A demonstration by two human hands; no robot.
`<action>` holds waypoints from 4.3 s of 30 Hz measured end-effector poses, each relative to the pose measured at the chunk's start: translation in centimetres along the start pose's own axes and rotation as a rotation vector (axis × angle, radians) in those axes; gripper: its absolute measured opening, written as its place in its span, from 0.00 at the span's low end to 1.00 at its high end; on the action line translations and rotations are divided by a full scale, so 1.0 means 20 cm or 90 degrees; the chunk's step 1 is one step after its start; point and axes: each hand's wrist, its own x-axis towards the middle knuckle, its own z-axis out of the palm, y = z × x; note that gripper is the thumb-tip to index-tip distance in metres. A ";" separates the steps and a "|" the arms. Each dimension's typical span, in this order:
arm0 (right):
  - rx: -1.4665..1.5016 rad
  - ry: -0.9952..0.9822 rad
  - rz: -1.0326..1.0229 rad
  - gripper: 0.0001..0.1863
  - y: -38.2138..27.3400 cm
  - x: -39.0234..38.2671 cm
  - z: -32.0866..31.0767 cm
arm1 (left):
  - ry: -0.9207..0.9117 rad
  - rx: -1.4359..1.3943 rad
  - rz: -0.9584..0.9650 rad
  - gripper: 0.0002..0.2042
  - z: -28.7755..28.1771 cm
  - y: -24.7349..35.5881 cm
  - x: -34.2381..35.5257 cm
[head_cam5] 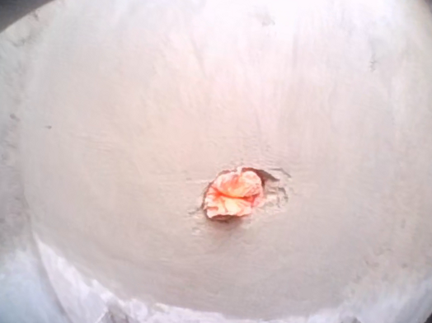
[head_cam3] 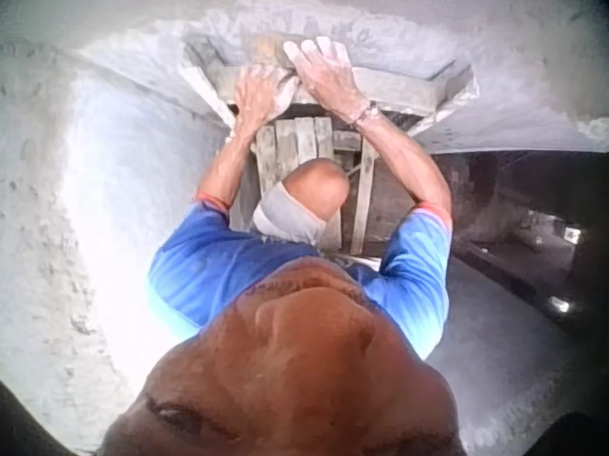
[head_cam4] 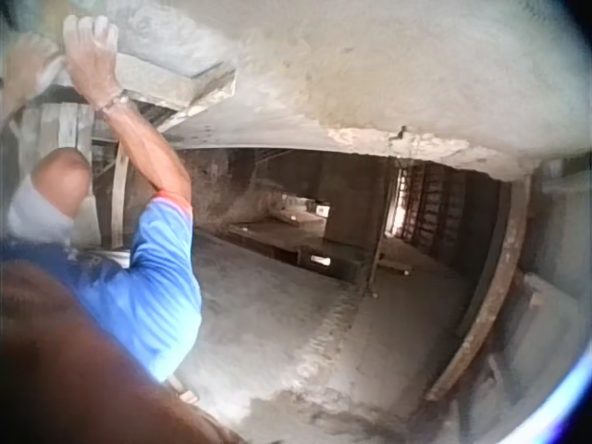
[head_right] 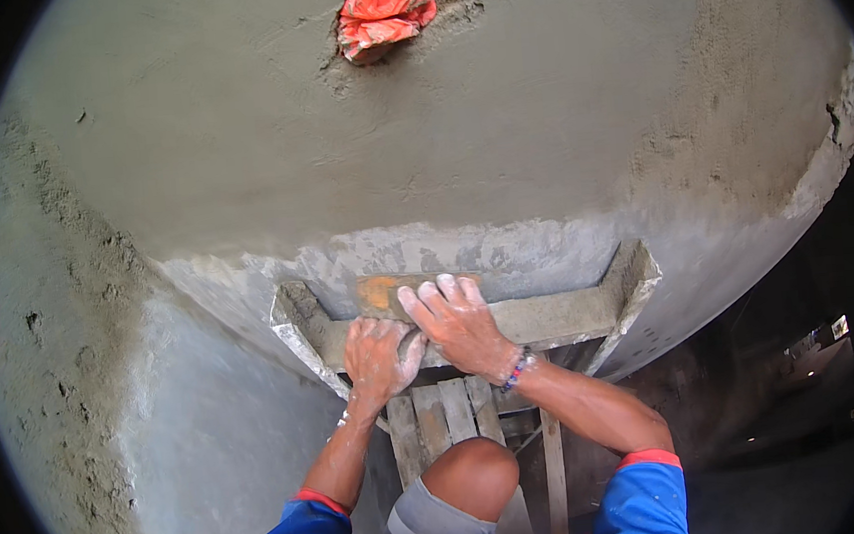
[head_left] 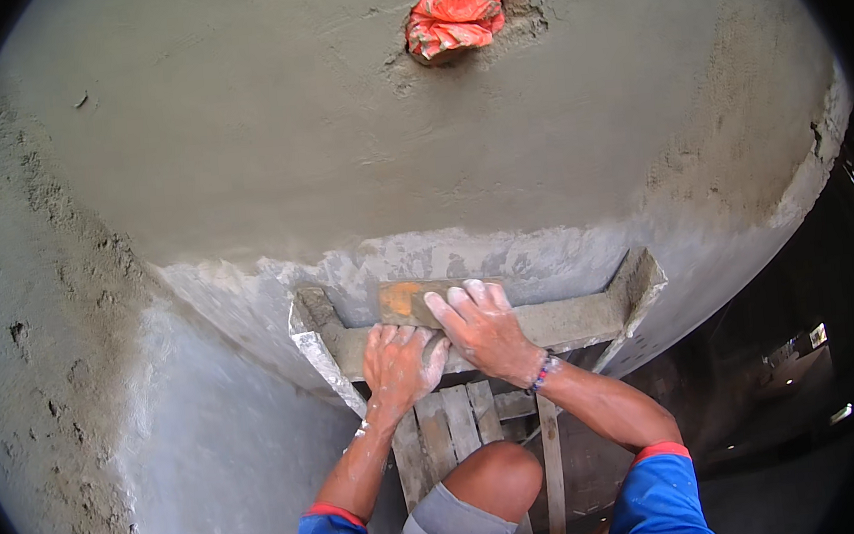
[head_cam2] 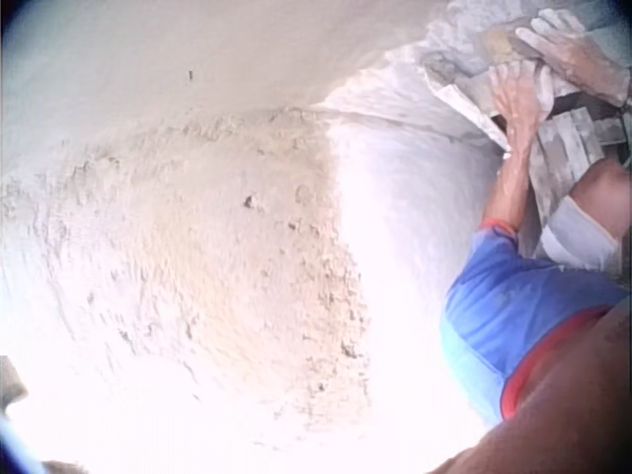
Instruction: The person stands on a ladder and uses a wooden float to smooth and level fresh plaster on an interior wall, moving the tool in sweeping motions over the wet surface.
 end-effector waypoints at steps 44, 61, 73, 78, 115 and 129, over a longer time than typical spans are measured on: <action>-0.201 0.165 -0.116 0.24 -0.05 0.46 -0.15 | 0.390 -0.382 -0.308 0.38 -0.06 -0.33 -0.21; -0.234 0.284 -0.062 0.24 -0.18 0.83 -0.35 | 0.324 -0.333 -0.290 0.37 -0.09 -0.37 -0.24; -0.059 0.272 -0.169 0.32 -0.06 0.70 -0.93 | 0.293 -0.352 -0.290 0.38 -0.06 -0.43 -0.29; -0.320 0.610 -0.113 0.24 0.33 1.20 -1.74 | 0.273 -0.375 -0.294 0.38 -0.06 -0.39 -0.28; -0.387 0.593 -0.200 0.17 0.36 1.53 -1.59 | 0.297 -0.347 -0.307 0.36 -0.01 -0.36 -0.27; -0.343 0.476 -0.123 0.19 0.24 1.65 -1.48 | 0.304 -0.387 -0.322 0.35 -0.05 -0.37 -0.27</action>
